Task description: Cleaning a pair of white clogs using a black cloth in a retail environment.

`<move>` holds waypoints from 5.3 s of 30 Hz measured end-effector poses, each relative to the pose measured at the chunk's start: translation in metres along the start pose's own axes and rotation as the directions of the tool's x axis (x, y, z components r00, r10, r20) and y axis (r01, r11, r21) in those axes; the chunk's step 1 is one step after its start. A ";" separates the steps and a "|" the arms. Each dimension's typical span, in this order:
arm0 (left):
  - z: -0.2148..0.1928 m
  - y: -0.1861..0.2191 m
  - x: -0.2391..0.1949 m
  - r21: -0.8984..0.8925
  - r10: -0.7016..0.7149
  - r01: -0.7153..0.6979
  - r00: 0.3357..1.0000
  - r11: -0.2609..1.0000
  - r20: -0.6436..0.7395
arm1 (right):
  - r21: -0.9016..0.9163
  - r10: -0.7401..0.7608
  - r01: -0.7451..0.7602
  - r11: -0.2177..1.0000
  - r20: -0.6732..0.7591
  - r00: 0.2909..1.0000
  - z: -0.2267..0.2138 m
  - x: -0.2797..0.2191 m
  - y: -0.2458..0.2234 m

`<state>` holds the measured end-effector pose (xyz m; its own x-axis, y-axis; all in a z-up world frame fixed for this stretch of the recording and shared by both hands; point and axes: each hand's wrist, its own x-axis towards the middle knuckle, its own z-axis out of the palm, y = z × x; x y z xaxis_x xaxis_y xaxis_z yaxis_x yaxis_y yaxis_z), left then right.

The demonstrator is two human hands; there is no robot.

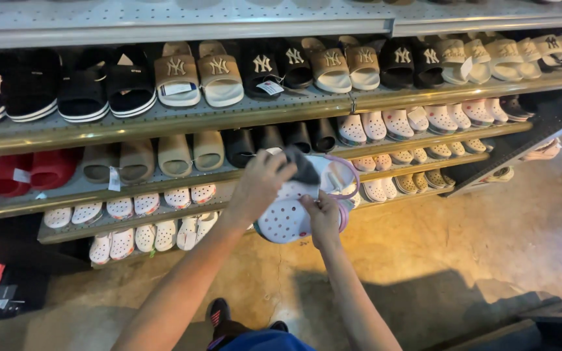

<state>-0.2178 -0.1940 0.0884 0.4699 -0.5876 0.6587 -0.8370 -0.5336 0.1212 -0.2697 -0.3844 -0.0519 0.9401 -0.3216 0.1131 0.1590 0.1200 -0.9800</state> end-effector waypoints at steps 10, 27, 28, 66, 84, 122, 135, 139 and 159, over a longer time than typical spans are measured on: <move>-0.007 0.049 0.009 -0.192 -0.195 0.170 0.974 0.967 -0.119 | 0.488 0.154 -0.120 0.864 -0.030 0.988 0.008 -0.009 -0.035; 0.030 0.055 -0.020 -0.168 -0.170 0.146 0.976 0.975 -0.139 | 0.823 -0.090 0.004 0.568 0.058 0.994 0.007 -0.016 -0.058; 0.021 0.064 -0.009 -0.164 -0.176 0.152 0.974 0.975 -0.141 | 0.823 -0.088 -0.004 0.568 0.066 0.994 0.001 -0.010 -0.032; 0.026 0.045 0.001 -0.260 -0.337 0.259 0.882 0.930 -0.329 | 0.860 -0.059 0.036 0.510 -0.007 0.998 0.007 0.008 -0.069; 0.027 0.030 0.019 -0.101 -0.277 0.261 0.941 0.960 -0.194 | 0.562 -0.038 0.034 0.826 -0.004 0.999 0.028 -0.006 -0.044; -0.008 0.025 -0.022 -0.568 -0.538 0.340 0.813 0.749 -0.224 | 0.567 0.301 -0.169 0.807 -0.147 0.942 -0.010 0.007 -0.030; -0.004 0.036 -0.025 -0.416 -0.583 0.548 0.811 0.725 0.053 | 0.504 0.227 -0.175 0.846 -0.044 0.973 -0.026 0.020 -0.010; -0.026 0.041 -0.011 -0.555 -0.492 0.339 0.858 0.759 -0.149 | 0.261 0.263 -0.234 0.936 -0.082 0.961 -0.037 0.025 0.008; 0.011 0.005 -0.020 -0.101 -0.032 0.044 0.993 0.994 0.110 | -0.504 0.005 0.115 0.856 0.229 0.973 -0.022 0.014 -0.037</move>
<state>-0.2281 -0.1917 0.0681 0.5247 -0.6333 0.5689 -0.8398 -0.4943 0.2244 -0.2689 -0.4137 -0.0181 0.9849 -0.0971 0.1433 0.0921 -0.4071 -0.9087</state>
